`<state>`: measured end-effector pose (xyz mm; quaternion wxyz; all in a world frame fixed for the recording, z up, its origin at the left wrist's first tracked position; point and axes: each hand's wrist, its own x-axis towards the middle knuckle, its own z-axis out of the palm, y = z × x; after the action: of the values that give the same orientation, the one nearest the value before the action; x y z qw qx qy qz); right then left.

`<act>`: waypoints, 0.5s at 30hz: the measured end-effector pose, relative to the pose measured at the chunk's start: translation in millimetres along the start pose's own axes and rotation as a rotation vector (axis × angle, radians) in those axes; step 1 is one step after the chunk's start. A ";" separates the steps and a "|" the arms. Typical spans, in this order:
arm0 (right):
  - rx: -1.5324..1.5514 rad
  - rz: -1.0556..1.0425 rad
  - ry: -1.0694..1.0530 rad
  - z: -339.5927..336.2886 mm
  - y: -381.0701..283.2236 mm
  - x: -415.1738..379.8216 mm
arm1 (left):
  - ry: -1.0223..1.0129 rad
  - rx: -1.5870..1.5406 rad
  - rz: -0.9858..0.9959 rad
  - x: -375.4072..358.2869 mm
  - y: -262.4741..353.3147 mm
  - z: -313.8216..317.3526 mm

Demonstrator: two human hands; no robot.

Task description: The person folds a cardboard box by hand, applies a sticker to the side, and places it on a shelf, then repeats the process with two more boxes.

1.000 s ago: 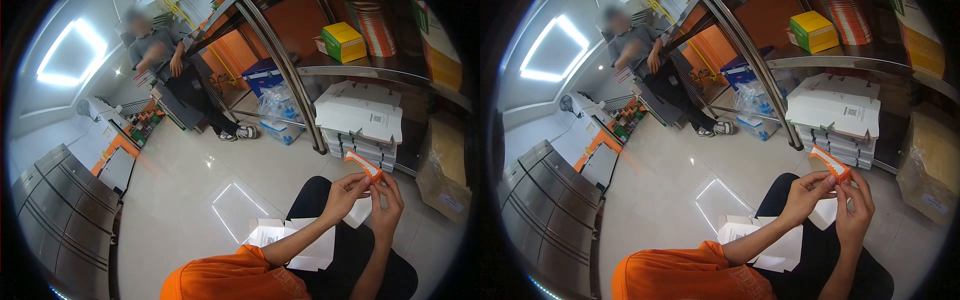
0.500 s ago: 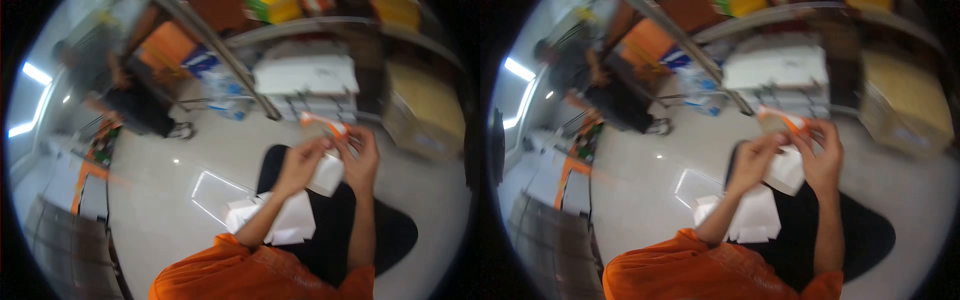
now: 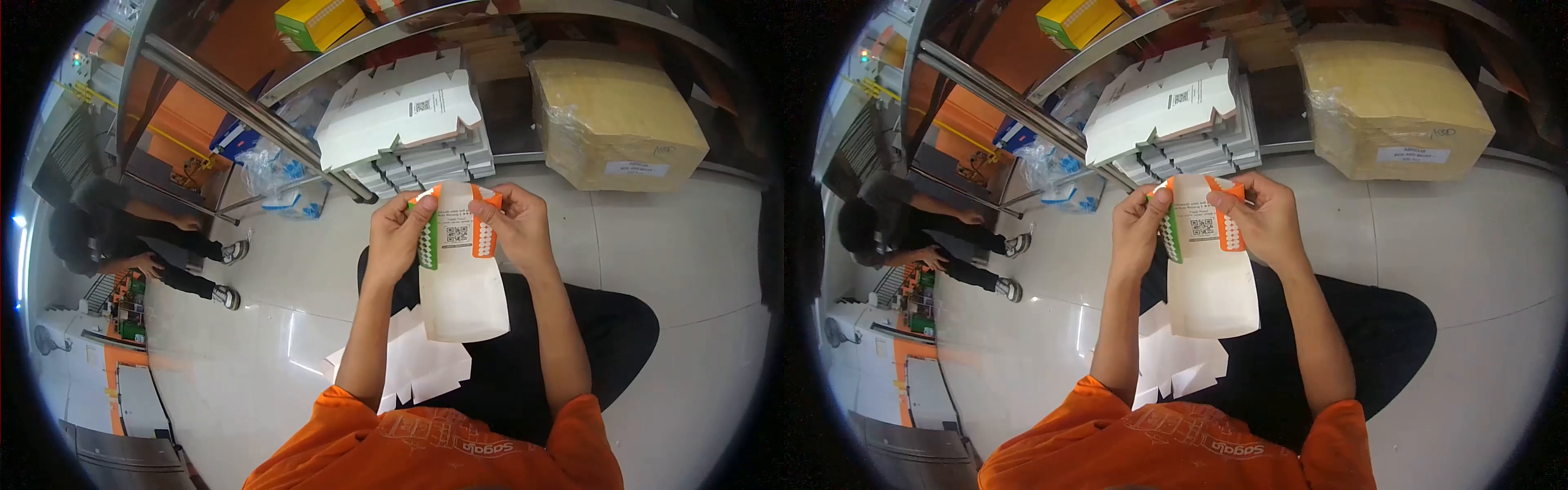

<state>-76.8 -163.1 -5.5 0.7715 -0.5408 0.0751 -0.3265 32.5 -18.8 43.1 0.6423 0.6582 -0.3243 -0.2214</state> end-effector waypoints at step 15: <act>-0.049 -0.334 -0.034 17.3 -20.0 -20.7 | 0.168 0.105 0.313 -21.5 20.2 21.5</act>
<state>-93.2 -141.4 14.2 0.6943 -0.5697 -0.0210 -0.4393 -0.5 -17.9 58.8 0.6585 0.6484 -0.3793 -0.0459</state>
